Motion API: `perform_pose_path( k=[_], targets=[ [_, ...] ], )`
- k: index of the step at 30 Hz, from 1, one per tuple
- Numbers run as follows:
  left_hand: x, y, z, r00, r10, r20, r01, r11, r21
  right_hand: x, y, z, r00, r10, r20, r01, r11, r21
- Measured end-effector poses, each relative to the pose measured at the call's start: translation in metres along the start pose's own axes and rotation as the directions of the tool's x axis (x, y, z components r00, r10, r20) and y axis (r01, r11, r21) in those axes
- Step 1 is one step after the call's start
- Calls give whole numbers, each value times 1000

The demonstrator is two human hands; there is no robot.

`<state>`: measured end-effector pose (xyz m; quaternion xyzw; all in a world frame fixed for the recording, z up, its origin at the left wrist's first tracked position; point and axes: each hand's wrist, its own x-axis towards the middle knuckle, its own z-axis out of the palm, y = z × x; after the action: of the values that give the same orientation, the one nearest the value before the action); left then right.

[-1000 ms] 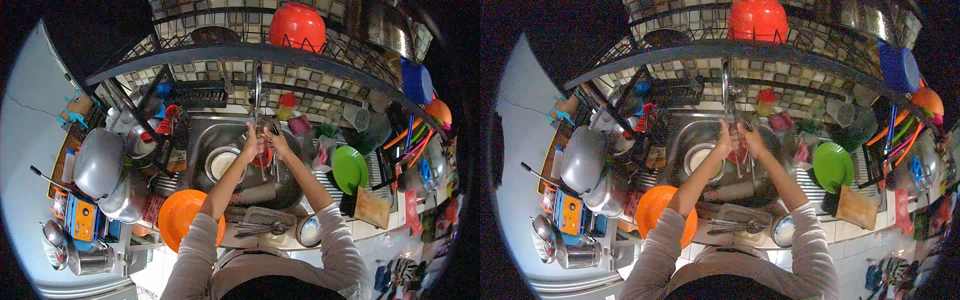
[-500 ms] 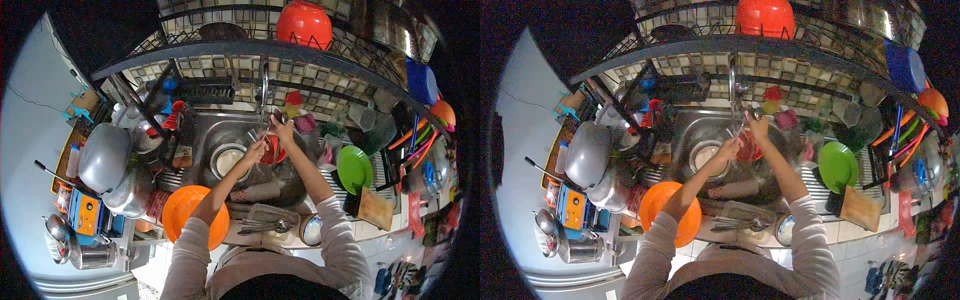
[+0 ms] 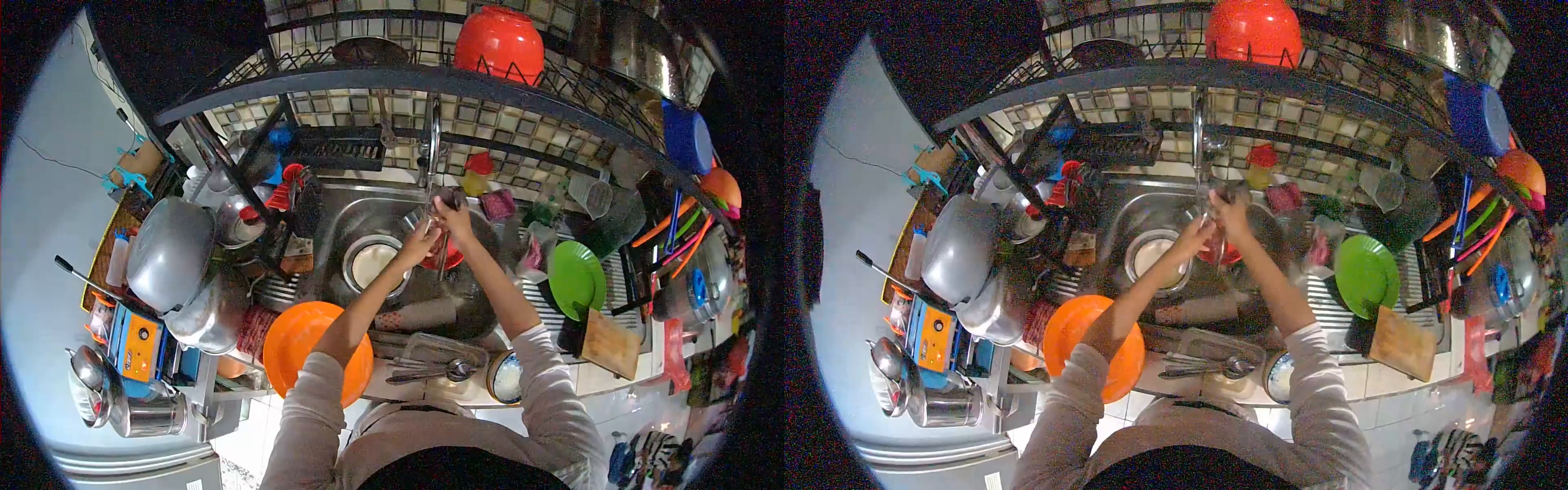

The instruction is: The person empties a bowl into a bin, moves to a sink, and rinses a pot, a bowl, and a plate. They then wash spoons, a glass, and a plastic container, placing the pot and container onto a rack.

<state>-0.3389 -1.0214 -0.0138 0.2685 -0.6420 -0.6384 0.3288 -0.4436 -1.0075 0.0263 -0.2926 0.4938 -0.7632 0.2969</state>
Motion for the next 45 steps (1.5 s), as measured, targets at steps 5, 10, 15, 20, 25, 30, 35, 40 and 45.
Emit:
perform_pose_path(
  k=[5, 10, 15, 20, 25, 30, 35, 40, 45],
  targets=[
    [-13, 12, -2, 917, -328, 227, 383, 883, -272, -4, -17, 3, 883, 387, 265, -440, 879, 185],
    [-31, 44, -2, 930, -283, 235, 354, 862, -364, -5, -19, -1, 747, 479, 461, -548, 836, 21],
    [-18, 31, 7, 923, -258, 285, 384, 659, -646, -5, -28, -5, 571, 664, 482, -591, 741, -320],
    [-11, 13, 8, 965, -261, 11, 194, 689, -699, -5, -14, -8, 497, 763, 413, -525, 643, -557],
    [0, 12, -22, 948, -235, -214, -40, 579, -815, -34, -15, -32, 637, 592, 494, -297, 779, -552],
    [3, 8, -15, 962, -171, -212, -50, 653, -756, -45, -16, -29, 632, 514, 581, -214, 836, -506],
    [5, 17, -17, 938, -198, -284, -77, 679, -730, -31, -4, -35, 561, 517, 647, -358, 856, -373],
    [15, 22, -21, 944, -149, -296, -116, 688, -716, -24, -14, -26, 575, 581, 576, -453, 812, -368],
    [19, 22, -21, 947, -88, -308, -149, 730, -667, -21, -7, -24, 643, 490, 589, -275, 865, -419]
  ],
)
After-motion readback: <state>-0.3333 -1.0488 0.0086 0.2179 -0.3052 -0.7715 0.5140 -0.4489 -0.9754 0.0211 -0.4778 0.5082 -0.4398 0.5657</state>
